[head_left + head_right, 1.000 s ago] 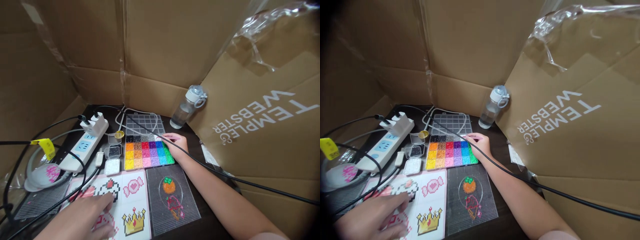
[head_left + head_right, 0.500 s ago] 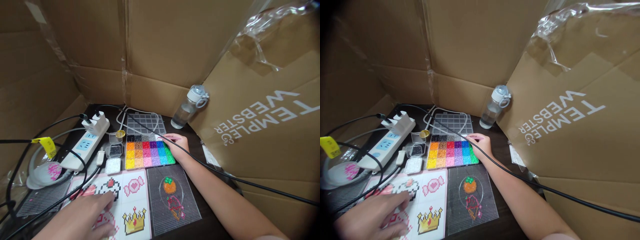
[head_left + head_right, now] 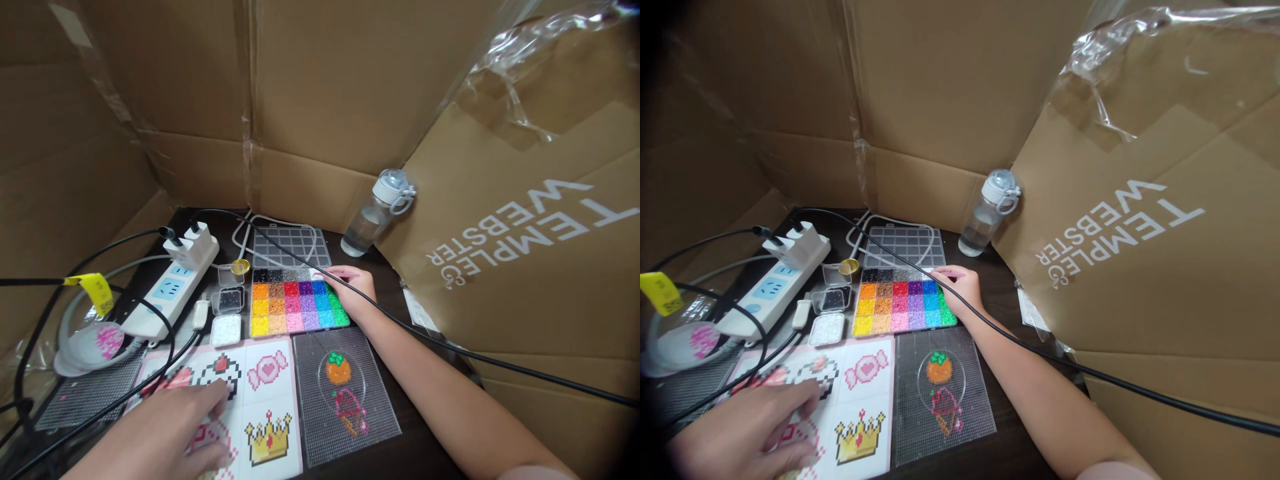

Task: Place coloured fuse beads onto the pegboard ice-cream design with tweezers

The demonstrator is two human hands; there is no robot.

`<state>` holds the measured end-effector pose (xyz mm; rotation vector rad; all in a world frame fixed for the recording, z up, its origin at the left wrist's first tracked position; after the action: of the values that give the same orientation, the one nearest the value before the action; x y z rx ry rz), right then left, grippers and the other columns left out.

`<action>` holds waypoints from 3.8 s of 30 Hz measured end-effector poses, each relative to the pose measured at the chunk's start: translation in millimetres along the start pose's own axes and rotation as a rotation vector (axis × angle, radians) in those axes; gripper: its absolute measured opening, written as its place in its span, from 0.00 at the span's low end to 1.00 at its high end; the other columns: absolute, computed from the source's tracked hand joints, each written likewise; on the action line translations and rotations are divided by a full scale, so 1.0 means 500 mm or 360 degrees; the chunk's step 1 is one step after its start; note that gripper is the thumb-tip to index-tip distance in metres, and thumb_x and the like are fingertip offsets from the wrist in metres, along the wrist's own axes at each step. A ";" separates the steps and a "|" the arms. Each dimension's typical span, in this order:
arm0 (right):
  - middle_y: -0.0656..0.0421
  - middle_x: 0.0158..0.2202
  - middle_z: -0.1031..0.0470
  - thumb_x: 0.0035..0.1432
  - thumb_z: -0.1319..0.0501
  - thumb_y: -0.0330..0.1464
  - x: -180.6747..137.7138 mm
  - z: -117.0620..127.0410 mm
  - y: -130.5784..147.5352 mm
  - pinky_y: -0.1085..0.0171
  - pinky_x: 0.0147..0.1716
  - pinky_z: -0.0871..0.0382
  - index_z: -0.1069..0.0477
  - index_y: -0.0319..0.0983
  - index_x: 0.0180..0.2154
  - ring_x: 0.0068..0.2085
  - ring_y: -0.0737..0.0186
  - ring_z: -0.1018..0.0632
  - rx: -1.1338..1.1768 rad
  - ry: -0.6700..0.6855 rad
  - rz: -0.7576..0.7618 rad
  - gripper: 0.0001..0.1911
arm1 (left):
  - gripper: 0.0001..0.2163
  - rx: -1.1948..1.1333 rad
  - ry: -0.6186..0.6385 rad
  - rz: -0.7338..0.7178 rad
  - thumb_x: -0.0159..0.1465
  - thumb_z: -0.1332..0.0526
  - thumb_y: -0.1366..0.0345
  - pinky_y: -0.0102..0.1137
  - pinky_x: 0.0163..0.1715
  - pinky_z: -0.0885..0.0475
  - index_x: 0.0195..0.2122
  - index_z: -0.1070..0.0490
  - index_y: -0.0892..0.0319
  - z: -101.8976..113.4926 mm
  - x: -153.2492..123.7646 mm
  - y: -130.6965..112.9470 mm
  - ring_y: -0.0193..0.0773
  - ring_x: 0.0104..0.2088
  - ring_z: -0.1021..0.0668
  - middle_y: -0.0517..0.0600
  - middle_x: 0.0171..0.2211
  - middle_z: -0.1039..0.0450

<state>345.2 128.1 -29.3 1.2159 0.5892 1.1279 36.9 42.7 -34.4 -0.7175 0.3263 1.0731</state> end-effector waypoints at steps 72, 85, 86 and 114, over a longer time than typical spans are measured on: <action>0.54 0.30 0.21 0.39 0.27 0.34 -0.204 0.139 0.008 0.69 0.14 0.48 0.23 0.39 0.24 0.19 0.74 0.44 0.0858 -0.0012 -0.0648 0.09 | 0.10 0.0209 -0.0190 -0.0142 0.58 0.42 0.54 0.34 0.33 0.36 0.37 0.26 0.51 0.005 0.007 -0.001 0.45 0.35 0.21 0.49 0.33 0.21; 0.55 0.31 0.19 0.50 0.32 0.32 -0.384 0.204 -0.014 0.59 0.32 0.27 0.20 0.42 0.27 0.31 0.58 0.21 0.0163 0.0187 -0.0252 0.02 | 0.16 0.0614 0.0127 -0.0019 0.67 0.51 0.53 0.30 0.34 0.37 0.43 0.30 0.56 -0.003 0.016 -0.006 0.45 0.37 0.22 0.45 0.28 0.25; 0.55 0.31 0.19 0.51 0.32 0.32 -0.386 0.203 -0.014 0.58 0.34 0.26 0.20 0.42 0.28 0.32 0.57 0.20 0.0134 0.0189 -0.0221 0.02 | 0.16 0.0609 0.0129 -0.0019 0.66 0.49 0.52 0.30 0.35 0.37 0.44 0.30 0.56 -0.002 0.016 -0.007 0.45 0.37 0.22 0.45 0.28 0.26; 0.58 0.32 0.18 0.54 0.35 0.25 -0.382 0.192 0.014 0.63 0.35 0.24 0.21 0.42 0.29 0.33 0.61 0.19 -0.0012 0.0296 0.0041 0.07 | 0.16 0.0427 -0.0052 -0.0104 0.61 0.45 0.46 0.32 0.32 0.39 0.40 0.29 0.50 -0.004 0.012 0.010 0.46 0.34 0.23 0.48 0.32 0.24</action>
<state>352.2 -85.8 -31.5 1.1218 0.7107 1.2731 35.5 46.8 -40.8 -0.4673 0.4073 0.9559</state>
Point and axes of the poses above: each hand's wrist, its own x-axis towards the middle knuckle, its own z-axis out of the back of the hand, y = z × x, the point moved 6 cm from there along x, towards the middle knuckle
